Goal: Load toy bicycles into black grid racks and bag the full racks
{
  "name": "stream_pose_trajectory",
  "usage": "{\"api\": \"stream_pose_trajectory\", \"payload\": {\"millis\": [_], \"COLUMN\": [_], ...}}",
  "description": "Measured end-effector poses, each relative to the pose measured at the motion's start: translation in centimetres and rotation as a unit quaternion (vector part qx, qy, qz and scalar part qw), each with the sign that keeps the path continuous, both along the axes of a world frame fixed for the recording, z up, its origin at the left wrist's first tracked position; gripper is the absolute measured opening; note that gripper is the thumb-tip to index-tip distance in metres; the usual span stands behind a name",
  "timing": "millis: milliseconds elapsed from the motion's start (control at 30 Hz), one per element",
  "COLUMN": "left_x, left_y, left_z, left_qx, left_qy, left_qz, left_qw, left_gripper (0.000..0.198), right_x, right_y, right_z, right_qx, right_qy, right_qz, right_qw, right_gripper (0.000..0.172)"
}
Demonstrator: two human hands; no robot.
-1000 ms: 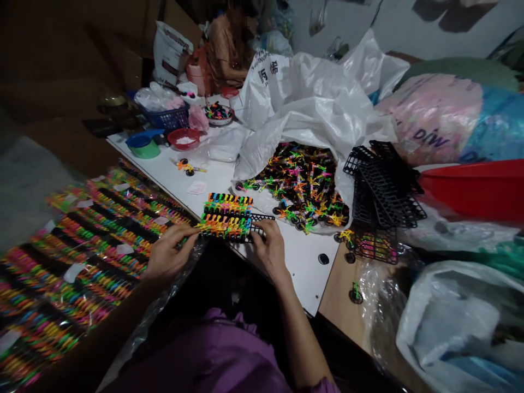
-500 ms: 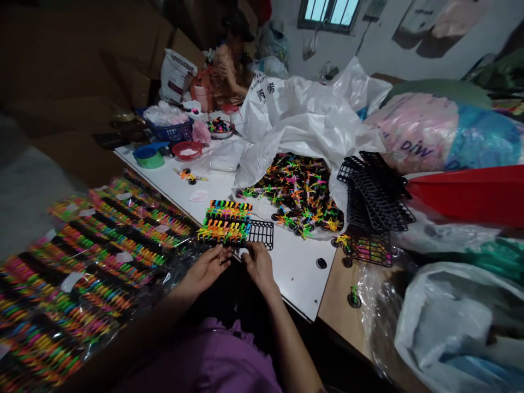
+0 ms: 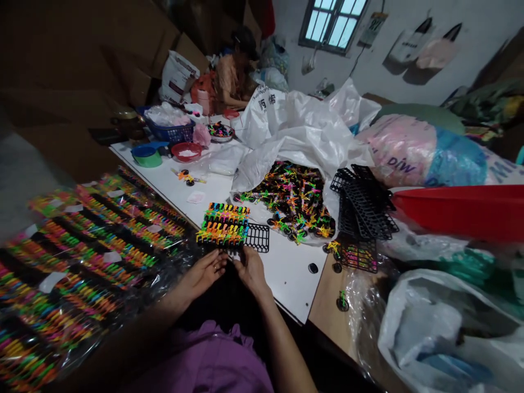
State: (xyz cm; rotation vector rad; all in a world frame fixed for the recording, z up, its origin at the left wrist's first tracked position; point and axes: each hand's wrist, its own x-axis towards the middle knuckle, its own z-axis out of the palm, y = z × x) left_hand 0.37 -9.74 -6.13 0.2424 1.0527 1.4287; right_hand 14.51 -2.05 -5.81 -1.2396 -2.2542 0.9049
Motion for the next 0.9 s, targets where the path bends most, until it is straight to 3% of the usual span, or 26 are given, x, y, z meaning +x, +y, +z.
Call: {"api": "stream_pose_trajectory", "payload": {"millis": [100,167,200,267,333,400,467,533,600,767,900], "left_x": [0.1,0.0,-0.1,-0.3,-0.3,0.0,0.2,0.2,0.0,-0.5,-1.0], "left_y": [-1.5,-1.2,-0.6,1.3,3.6,5.5,6.8,7.2,7.3,7.2,7.2], "left_z": [1.9,4.1,5.2,7.0,7.7,7.2,6.1,5.1,4.5,4.4,4.3], "left_qx": [-0.005,0.060,0.110,0.200,0.247,0.270,0.283,0.288,0.293,0.297,0.310], "left_qy": [0.137,0.346,0.461,0.653,0.757,0.814,0.841,0.853,0.854,0.841,0.832], "left_qz": [-0.041,-0.049,-0.042,-0.034,-0.064,-0.114,-0.130,-0.121,-0.118,-0.142,-0.156], "left_qw": [0.990,0.935,0.880,0.730,0.602,0.501,0.441,0.419,0.414,0.430,0.432], "left_gripper": [0.023,0.019,0.018,0.023,0.028,0.028,0.023,0.021,0.021,0.021,0.021], "right_x": [0.4,0.7,0.9,1.4,2.5,4.5,7.0,9.1,9.7,5.1,2.9], "right_y": [0.0,-0.1,-0.2,-0.1,0.5,1.8,3.7,5.8,8.0,12.3,13.5], "right_z": [-0.2,-0.2,-0.2,0.2,0.9,1.7,2.7,3.6,4.2,4.2,3.3], "right_qx": [-0.029,-0.049,-0.059,-0.079,-0.084,-0.063,-0.024,0.032,0.088,0.165,0.189], "right_qy": [0.042,0.067,0.074,0.084,0.090,0.093,0.089,0.066,0.020,-0.191,-0.285], "right_qz": [0.010,0.011,0.012,0.021,0.026,-0.007,-0.081,-0.151,-0.170,-0.064,-0.088], "right_qw": [0.999,0.997,0.995,0.993,0.992,0.994,0.992,0.986,0.981,0.965,0.936], "right_gripper": [0.025,0.025,0.025,0.024,0.023,0.022,0.021,0.019,0.019,0.021,0.028]}}
